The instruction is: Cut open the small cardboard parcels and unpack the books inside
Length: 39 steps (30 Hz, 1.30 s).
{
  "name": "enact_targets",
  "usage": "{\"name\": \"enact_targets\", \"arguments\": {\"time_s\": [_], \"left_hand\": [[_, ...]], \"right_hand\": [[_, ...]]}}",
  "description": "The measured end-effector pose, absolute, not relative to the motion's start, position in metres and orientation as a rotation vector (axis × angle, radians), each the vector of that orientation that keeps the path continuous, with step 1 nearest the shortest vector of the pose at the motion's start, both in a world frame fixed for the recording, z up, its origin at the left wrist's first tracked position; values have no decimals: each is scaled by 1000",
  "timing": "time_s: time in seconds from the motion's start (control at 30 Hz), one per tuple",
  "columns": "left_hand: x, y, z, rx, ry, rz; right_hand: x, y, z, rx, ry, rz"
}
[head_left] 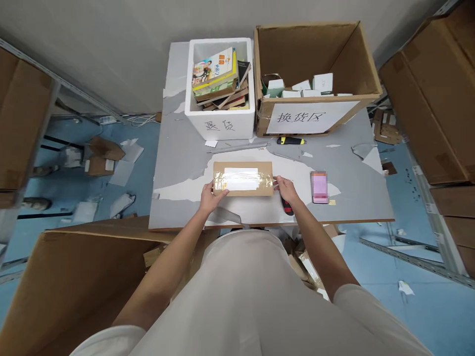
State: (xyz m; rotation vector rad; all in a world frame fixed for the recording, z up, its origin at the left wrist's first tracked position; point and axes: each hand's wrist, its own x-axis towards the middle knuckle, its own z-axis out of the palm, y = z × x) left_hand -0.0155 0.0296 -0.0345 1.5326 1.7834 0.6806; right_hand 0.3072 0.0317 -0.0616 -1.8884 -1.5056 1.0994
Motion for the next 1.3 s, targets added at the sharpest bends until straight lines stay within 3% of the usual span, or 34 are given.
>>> {"name": "enact_targets", "arguments": {"time_s": [0.17, 0.37, 0.6, 0.8, 1.07, 1.3], "left_hand": [[-10, 17, -37, 1658, 1872, 850], [6, 8, -36, 2174, 1713, 854], [16, 3, -45, 2363, 1425, 677], [14, 4, -48, 2403, 1396, 764], [14, 6, -55, 2370, 1358, 873], [13, 7, -57, 2382, 1358, 882]], "right_hand": [[330, -12, -96, -2334, -1618, 819], [324, -26, -113, -2515, -1555, 996], [338, 2, -40, -2084, -1582, 821], [280, 47, 42, -1349, -2425, 965], [217, 85, 46, -1086, -2927, 879], [204, 94, 56, -1134, -3086, 708]]}}
